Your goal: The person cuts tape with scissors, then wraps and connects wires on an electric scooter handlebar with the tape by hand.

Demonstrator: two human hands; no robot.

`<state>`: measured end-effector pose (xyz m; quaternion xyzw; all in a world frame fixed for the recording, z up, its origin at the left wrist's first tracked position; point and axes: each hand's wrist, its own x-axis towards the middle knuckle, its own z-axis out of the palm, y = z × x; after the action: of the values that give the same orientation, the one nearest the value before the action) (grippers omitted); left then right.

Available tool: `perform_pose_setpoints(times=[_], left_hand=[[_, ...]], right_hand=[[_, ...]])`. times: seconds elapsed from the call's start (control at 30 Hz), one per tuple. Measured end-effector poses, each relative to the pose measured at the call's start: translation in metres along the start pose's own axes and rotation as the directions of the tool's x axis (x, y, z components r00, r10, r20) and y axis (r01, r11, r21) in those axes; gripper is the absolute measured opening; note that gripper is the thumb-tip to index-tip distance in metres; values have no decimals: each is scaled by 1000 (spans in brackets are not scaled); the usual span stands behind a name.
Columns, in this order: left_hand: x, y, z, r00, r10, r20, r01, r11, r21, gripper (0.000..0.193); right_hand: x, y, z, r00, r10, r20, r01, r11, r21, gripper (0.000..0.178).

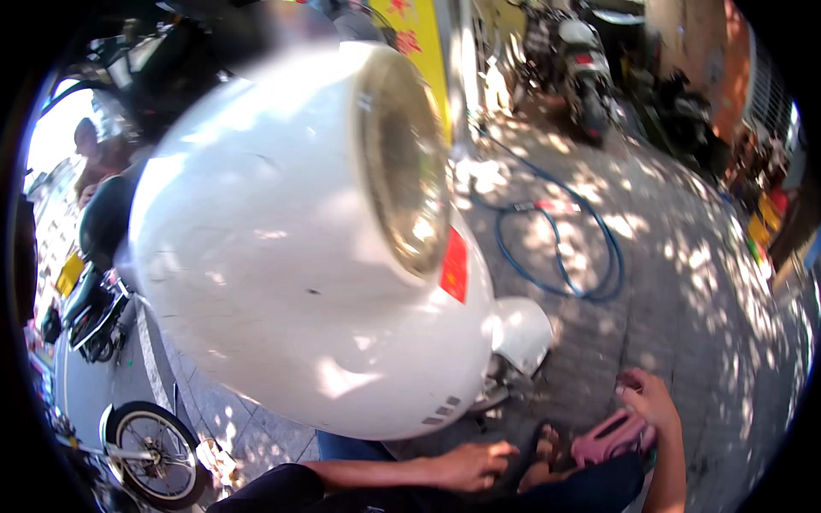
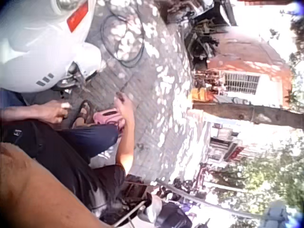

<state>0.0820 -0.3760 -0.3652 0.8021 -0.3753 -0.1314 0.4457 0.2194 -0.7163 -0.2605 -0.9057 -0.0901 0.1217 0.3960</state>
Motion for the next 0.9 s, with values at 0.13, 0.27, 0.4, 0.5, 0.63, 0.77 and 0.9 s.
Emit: perform_pose_setpoints(times=[0.13, 0.27, 0.4, 0.5, 0.63, 0.77, 0.9], left_hand=[[-18, 134, -116, 941, 210, -266, -186, 976, 114, 26], [-67, 212, -186, 872, 265, -412, -81, 908, 411, 27], [-96, 273, -246, 724, 320, -611, 157, 786, 598, 19], [-108, 295, -274, 619, 397, -678, 246, 721, 647, 16], [-122, 302, -307, 568, 429, -702, 253, 721, 645, 12], [-129, 294, -329, 486, 482, -729, 201, 750, 630, 11], [-129, 286, -343, 463, 498, -733, 146, 773, 618, 12]], right_hand=[[11, -209, 16, 619, -745, 248, 730, 662, 170, 41], [-4, -311, 40, 94, -934, 344, 904, 225, 363, 56], [-3, -380, 41, 19, -972, 234, 945, 94, 314, 55], [3, -425, 42, 19, -985, 171, 944, 74, 322, 40], [7, -468, 45, 22, -994, 106, 888, 68, 455, 28], [9, -491, 59, 25, -998, 59, 828, 54, 559, 27], [8, -496, 66, 121, -991, 59, 777, 132, 615, 26]])
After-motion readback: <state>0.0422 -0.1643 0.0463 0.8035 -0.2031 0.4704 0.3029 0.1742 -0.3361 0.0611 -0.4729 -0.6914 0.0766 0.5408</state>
